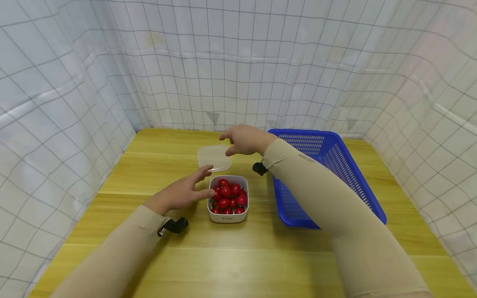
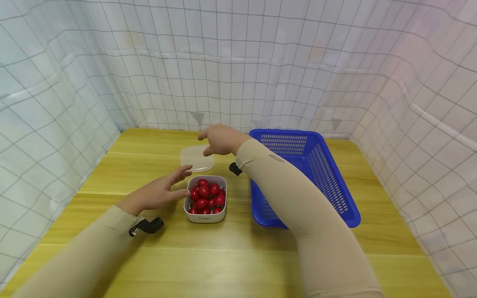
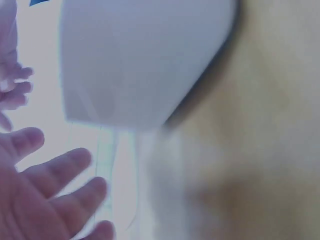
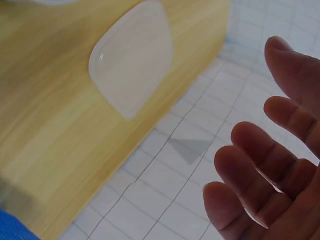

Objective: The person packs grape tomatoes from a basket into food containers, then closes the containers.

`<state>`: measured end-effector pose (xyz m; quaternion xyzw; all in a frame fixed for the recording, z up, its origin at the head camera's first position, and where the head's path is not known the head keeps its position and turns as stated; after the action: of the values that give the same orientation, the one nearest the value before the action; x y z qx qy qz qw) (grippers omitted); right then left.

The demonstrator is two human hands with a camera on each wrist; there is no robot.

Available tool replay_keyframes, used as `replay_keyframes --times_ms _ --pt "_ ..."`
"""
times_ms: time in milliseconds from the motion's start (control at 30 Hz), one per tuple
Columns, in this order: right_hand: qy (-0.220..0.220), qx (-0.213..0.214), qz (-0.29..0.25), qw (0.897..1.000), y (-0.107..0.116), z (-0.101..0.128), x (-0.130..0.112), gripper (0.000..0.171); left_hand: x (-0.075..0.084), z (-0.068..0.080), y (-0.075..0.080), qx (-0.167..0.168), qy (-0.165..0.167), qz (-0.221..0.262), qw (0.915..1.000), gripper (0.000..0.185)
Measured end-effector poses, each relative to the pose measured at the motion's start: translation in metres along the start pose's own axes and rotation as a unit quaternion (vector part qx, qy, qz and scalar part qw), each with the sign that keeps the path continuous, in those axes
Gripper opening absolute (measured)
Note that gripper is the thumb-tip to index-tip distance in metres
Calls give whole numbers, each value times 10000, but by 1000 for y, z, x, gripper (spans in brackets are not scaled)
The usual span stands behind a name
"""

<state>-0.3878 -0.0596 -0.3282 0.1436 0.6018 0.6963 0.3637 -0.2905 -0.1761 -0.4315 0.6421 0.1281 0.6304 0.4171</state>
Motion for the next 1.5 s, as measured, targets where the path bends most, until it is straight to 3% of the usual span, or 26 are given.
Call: replay_keyframes --times_ms 167,233,367,533,733,900,1067,1167,1300,1500 --pt "-303 -174 338 9988 -4 -20 17 73 -13 -20 51 852 235 -490 9949 77" --pt "-408 -262 396 9980 -9 -29 24 77 -23 -29 66 933 470 -755 9917 78" --pt "-555 -425 470 9964 -22 -47 33 80 -44 -46 80 737 925 -1141 9864 80" --pt "-623 -708 260 9952 -41 -69 33 85 -68 -61 79 339 1343 -1493 9791 89" --pt "-613 -830 205 9944 -57 -86 36 92 -80 -75 72 55 1427 -1704 9750 101" --pt "-519 -665 342 9958 -67 -96 44 97 -74 -85 61 -129 1341 -1607 9778 106" --pt "-585 -555 543 9953 -75 -90 51 79 -65 -92 48 -260 1210 -1376 9827 97" --pt "-606 -702 636 9937 -83 -88 54 80 -67 -95 43 -270 1198 -1290 9840 99" --pt "-609 -891 581 9925 -89 -89 61 93 -71 -100 43 -311 1167 -1403 9827 108" --pt "-683 -840 236 9938 -89 -97 73 95 -74 -103 48 -372 1185 -1694 9777 109"
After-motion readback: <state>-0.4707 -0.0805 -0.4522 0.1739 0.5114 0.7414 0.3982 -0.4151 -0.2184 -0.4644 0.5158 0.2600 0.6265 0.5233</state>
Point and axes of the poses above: each hand's wrist, its own z-axis away from the middle knuckle, its own y-axis out of the back of the hand, x = y × z, the point moved 10 cm from there along -z, towards the middle knuckle, and after that the axes turned 3 degrees about y, right-handed, at the moved point
